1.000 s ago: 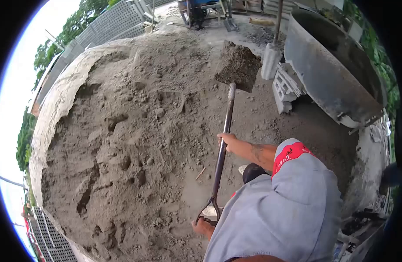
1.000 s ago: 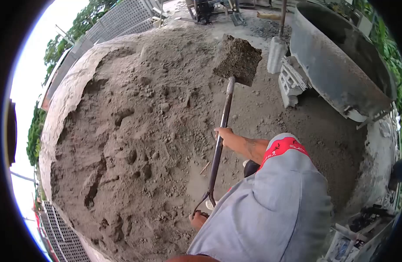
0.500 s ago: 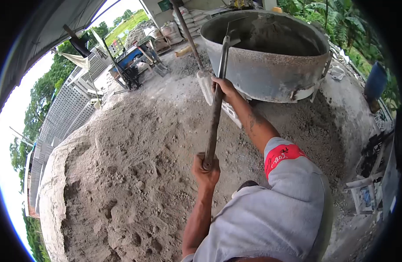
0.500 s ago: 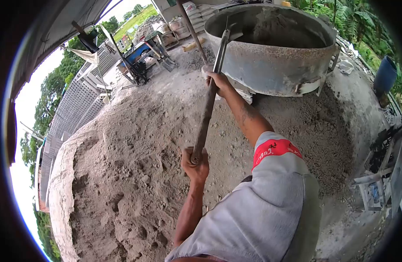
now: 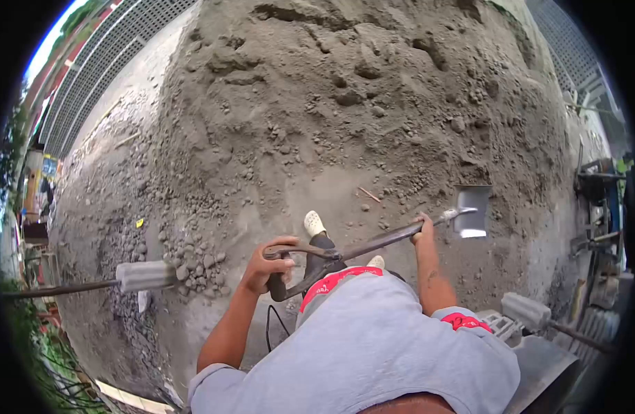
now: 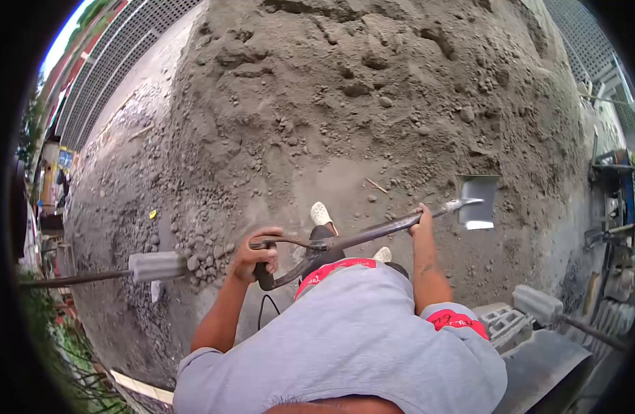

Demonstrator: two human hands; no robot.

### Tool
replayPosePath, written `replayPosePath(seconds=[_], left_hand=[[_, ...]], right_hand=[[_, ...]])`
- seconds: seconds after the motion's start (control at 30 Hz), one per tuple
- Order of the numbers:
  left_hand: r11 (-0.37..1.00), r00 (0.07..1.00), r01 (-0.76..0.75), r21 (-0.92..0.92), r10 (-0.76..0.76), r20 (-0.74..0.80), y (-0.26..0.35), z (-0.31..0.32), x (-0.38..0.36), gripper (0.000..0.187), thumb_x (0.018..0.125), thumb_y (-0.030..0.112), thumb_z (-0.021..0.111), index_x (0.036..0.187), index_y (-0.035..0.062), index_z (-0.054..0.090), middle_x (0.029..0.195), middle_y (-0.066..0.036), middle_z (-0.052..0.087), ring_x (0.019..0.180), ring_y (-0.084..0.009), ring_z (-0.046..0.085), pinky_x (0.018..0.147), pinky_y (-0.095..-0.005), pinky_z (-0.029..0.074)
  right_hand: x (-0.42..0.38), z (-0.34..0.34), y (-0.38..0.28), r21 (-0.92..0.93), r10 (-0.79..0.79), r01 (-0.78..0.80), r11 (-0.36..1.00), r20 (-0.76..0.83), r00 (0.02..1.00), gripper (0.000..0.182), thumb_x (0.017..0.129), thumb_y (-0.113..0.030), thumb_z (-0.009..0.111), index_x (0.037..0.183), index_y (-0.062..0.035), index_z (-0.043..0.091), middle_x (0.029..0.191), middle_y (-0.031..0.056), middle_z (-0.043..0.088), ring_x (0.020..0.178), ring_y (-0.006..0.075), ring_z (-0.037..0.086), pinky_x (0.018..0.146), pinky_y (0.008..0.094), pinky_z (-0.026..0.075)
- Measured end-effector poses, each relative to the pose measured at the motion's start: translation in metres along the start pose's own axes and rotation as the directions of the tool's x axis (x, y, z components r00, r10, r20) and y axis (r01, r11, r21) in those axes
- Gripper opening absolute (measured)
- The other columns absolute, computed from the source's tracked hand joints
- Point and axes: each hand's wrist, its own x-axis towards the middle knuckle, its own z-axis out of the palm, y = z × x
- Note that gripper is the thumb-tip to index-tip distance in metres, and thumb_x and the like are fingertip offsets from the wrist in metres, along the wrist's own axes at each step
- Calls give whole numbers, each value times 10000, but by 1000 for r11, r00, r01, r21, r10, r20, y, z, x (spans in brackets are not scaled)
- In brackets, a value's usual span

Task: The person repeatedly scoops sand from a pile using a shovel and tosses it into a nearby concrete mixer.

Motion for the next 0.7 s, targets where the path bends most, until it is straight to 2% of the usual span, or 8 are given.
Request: replayPosePath(seconds=[0.1, 0.17, 0.27, 0.43, 0.57, 0.63, 0.67, 0.7], left_hand=[[974, 966, -133, -186, 85, -244, -11, -25, -45, 336, 740, 64, 601, 1061, 32, 508, 570, -24, 454, 428, -109, 436, 428, -274, 390], [737, 875, -308, -602, -29, -484, -25, -40, -44, 234, 784, 125, 560, 1013, 99, 522, 554, 9, 413, 424, -97, 398, 427, -268, 363], [573, 778, -482, -663, -69, -625, -32, -80, 3, 175, 782, 114, 516, 952, 153, 533, 546, 36, 393, 443, -89, 383, 453, -270, 364], [391, 686, -664, -637, -21, -728, 35, -133, 119, 185, 723, 64, 512, 884, 152, 527, 556, 45, 395, 470, -90, 391, 491, -274, 367], [208, 650, -744, -635, 9, -760, 86, -189, 274, 227, 686, 24, 488, 878, 143, 459, 561, 26, 388, 463, -112, 410, 466, -280, 366], [265, 661, -723, -638, -5, -751, 101, -221, 344, 258, 696, 14, 457, 926, 131, 435, 607, 2, 415, 447, -113, 399, 437, -274, 377], [261, 623, -765, -589, 72, -779, 99, -235, 372, 251, 704, 18, 448, 939, 103, 424, 614, -9, 410, 456, -124, 407, 432, -279, 389], [258, 631, -760, -597, 70, -773, 110, -237, 379, 251, 704, 18, 448, 939, 103, 424, 614, -9, 410, 456, -124, 407, 432, -279, 389]], right_hand=[[18, 79, 142, -325, 214, -183, 928, 64, 975, 149, 773, -72, 543, 674, -78, 432, 560, 19, 446, 453, 143, 427, 451, 258, 438], [34, 121, 227, -513, 342, -298, 805, -9, 940, 140, 778, -80, 556, 698, -74, 442, 562, 21, 450, 459, 149, 446, 437, 259, 431], [24, 187, 323, -707, 443, -307, 637, 9, 897, 165, 799, -101, 550, 688, -69, 433, 573, 40, 462, 458, 152, 451, 431, 262, 429], [27, 294, 411, -797, 407, -187, 575, 80, 910, 161, 804, -126, 580, 707, -44, 482, 565, 42, 477, 449, 156, 476, 442, 269, 445], [-9, 387, 388, -968, 554, 196, 160, 252, 793, 305, 831, -311, 572, 870, -9, 555, 748, 110, 579, 552, 184, 576, 488, 276, 475], [11, 404, 386, -935, 532, 255, 245, 350, 771, 430, 856, -414, 494, 870, 7, 580, 898, 170, 591, 689, 244, 602, 613, 315, 486], [14, 413, 381, -736, 480, 676, -37, 580, 658, 454, 860, -431, 469, 899, 5, 588, 931, 187, 581, 776, 282, 586, 693, 350, 461], [13, 427, 377, -319, 506, 891, -325, 737, 448, 481, 864, -448, 443, 928, 3, 596, 965, 203, 572, 864, 320, 569, 773, 386, 437]])
